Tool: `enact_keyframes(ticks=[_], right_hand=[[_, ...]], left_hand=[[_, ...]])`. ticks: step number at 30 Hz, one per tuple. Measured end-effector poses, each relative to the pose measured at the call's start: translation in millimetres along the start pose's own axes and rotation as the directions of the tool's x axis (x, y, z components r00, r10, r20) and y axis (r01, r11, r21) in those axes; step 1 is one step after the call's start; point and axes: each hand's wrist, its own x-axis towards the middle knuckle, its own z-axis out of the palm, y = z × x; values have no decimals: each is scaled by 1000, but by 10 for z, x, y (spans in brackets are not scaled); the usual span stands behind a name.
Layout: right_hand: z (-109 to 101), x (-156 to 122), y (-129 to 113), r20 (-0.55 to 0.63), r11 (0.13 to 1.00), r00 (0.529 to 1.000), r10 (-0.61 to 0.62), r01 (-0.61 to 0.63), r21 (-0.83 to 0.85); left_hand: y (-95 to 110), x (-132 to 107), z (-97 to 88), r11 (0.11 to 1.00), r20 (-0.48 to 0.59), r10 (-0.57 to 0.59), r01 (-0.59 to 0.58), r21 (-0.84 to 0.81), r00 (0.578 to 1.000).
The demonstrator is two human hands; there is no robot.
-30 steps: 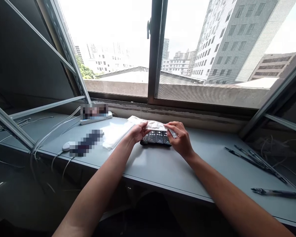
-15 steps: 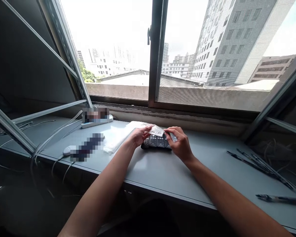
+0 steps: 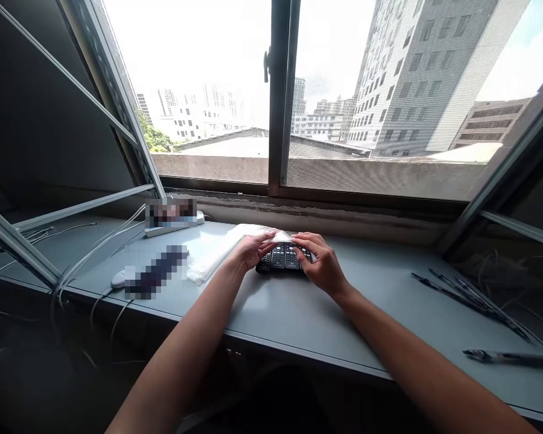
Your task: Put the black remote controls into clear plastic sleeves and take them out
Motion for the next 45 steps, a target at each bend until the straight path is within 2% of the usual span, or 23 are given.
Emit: enact_keyframes(ticks=[3,9,14,21,28,33,42,45], right_hand=[[14,-16,30,-2,1000,1000,-7,7,-12],[13,-39,76,-13,995,997,71,-72,-72],[13,-38,68,20,999,1000,17,-16,-39],[7,-31,20,23,999,999,40,-40,-34],[23,-33,35,40,1000,999,-22,22,2],[31,-41,48,65,1000,998,-14,12,25],[15,-39,45,145,998,989,-40,31,63],[20,-41,32,204,995,977,-67,50,89]], left_hand=[[3,5,-2,999,-2,1,-1,34,1000],[2,14,-6,998,-27,13,-12,55,1000],[2,-6,14,998,-24,-8,9,60,1000],[-14,27,-19,998,-24,2,-1,60,1000],[-24,41,-26,999,-24,18,-17,44,1000],[-11,6,4,998,7,25,-25,52,1000],[35,14,34,999,-70,-17,20,36,997],[62,-19,58,999,-14,-32,32,36,999]])
